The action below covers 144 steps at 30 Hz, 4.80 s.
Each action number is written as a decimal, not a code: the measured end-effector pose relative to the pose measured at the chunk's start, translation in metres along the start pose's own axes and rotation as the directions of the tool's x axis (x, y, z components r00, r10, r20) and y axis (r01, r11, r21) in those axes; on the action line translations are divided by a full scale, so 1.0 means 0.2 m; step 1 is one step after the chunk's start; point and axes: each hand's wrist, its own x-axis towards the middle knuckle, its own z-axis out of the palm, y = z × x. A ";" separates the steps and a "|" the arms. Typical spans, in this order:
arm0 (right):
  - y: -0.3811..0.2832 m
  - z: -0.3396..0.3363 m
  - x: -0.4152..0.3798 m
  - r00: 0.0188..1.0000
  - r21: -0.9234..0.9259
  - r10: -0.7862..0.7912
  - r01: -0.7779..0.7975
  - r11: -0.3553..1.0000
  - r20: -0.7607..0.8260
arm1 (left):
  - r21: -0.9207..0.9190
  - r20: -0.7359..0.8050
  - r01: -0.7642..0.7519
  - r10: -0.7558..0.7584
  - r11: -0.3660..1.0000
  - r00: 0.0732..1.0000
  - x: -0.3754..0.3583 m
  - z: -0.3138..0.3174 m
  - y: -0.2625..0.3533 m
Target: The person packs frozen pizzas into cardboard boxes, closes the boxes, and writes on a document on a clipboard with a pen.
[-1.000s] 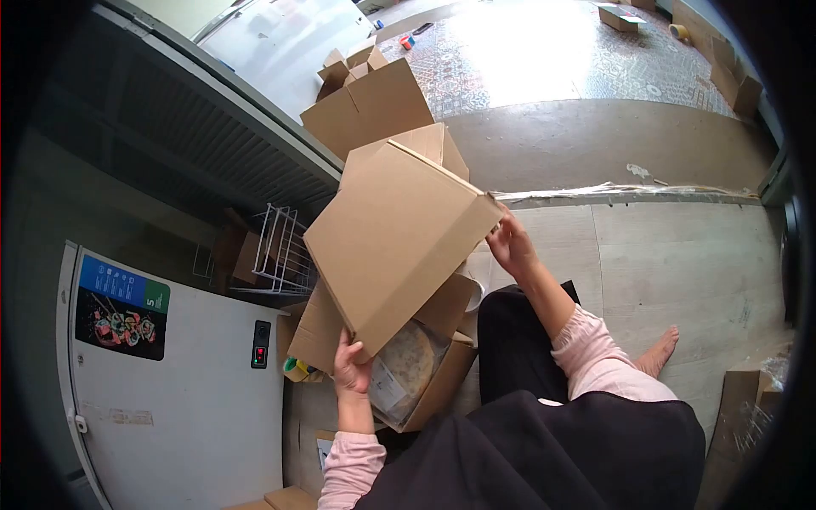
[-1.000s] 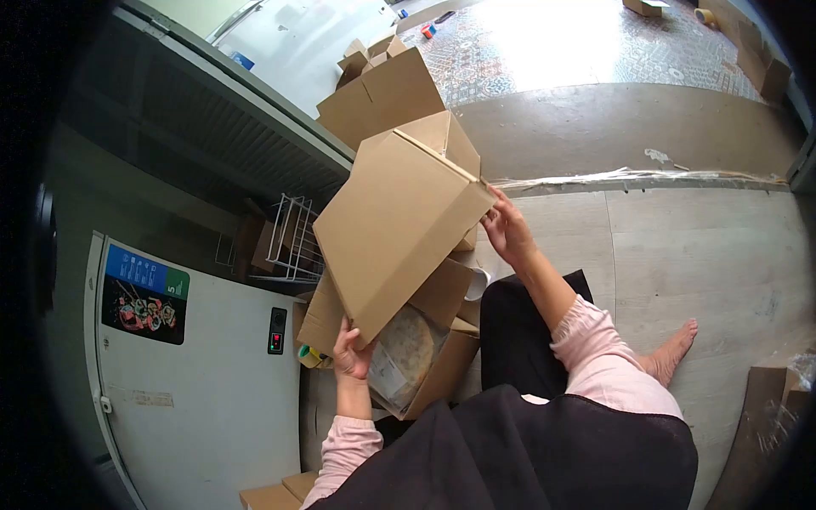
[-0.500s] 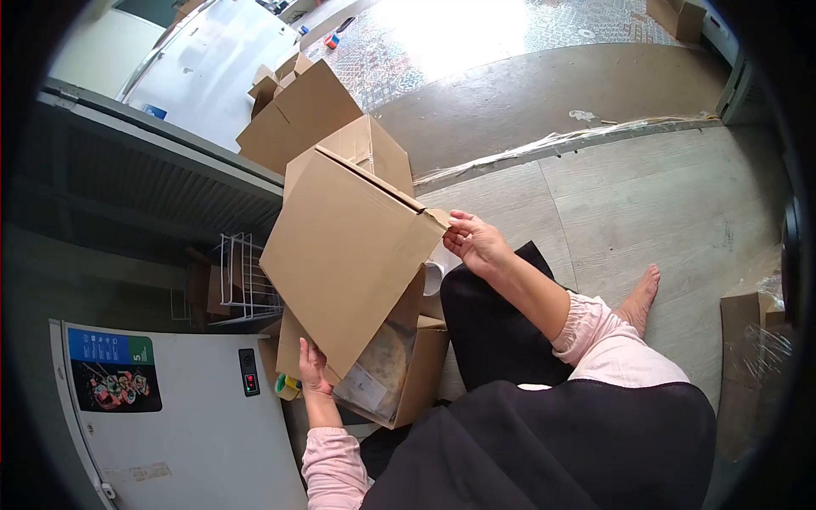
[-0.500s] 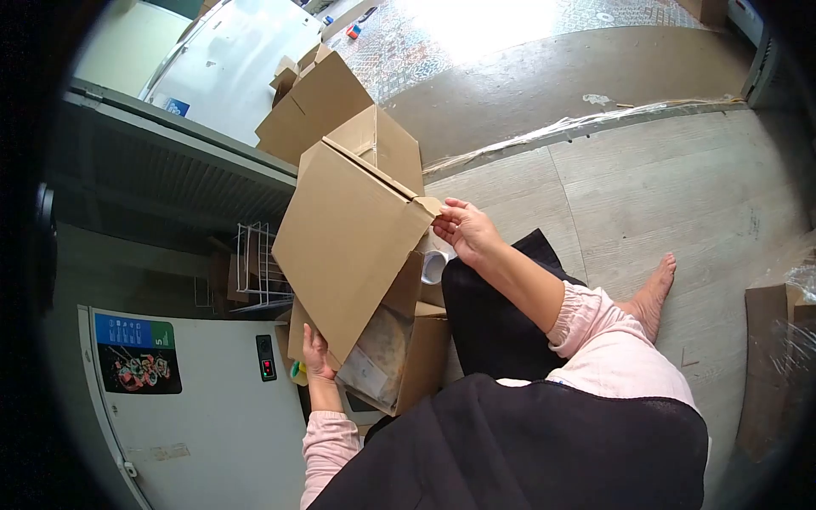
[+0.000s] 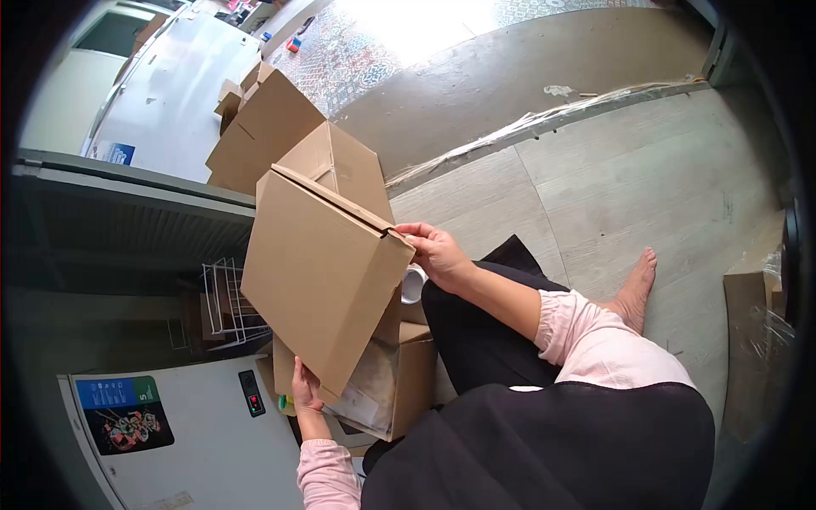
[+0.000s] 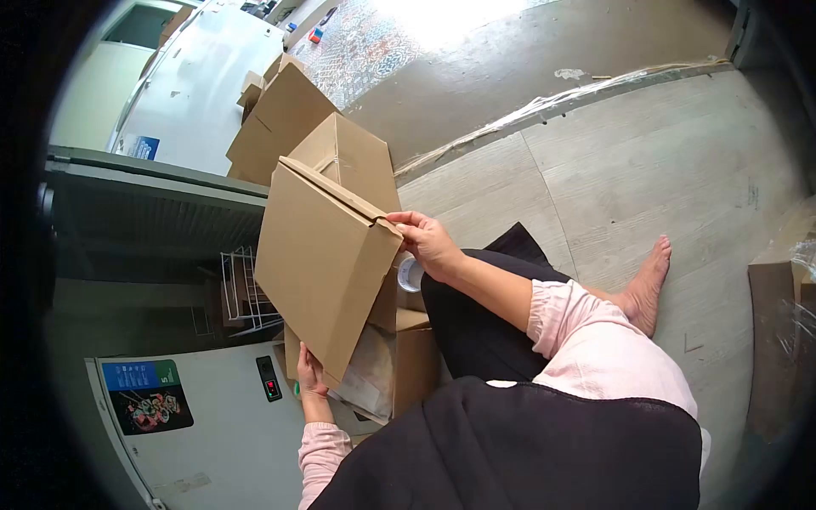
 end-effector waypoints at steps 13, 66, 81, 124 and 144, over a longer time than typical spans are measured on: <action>0.01 -0.02 0.08 0.946 -0.387 -0.302 0.323 0.863 0.117 | 0.085 -0.094 -0.015 0.023 0.996 0.995 0.03 0.01 -0.01; 0.03 0.00 -0.22 0.868 -0.684 -0.436 0.469 0.559 0.240 | 0.243 -0.194 0.040 0.008 0.969 0.981 0.00 -0.03 0.03; 0.02 -0.12 -0.08 0.815 -0.679 -0.369 0.577 0.454 0.446 | 0.222 -0.146 0.051 -0.019 0.974 0.989 0.01 -0.09 0.03; 0.04 0.03 1.13 0.997 -0.192 0.071 -0.075 0.979 -0.031 | -0.313 0.205 0.184 -0.123 0.932 0.971 -0.09 0.85 -0.08; -0.34 0.53 -0.36 0.519 -0.519 0.555 0.837 -0.174 0.650 | -0.343 0.236 0.151 -0.071 0.927 0.969 -0.07 0.83 -0.12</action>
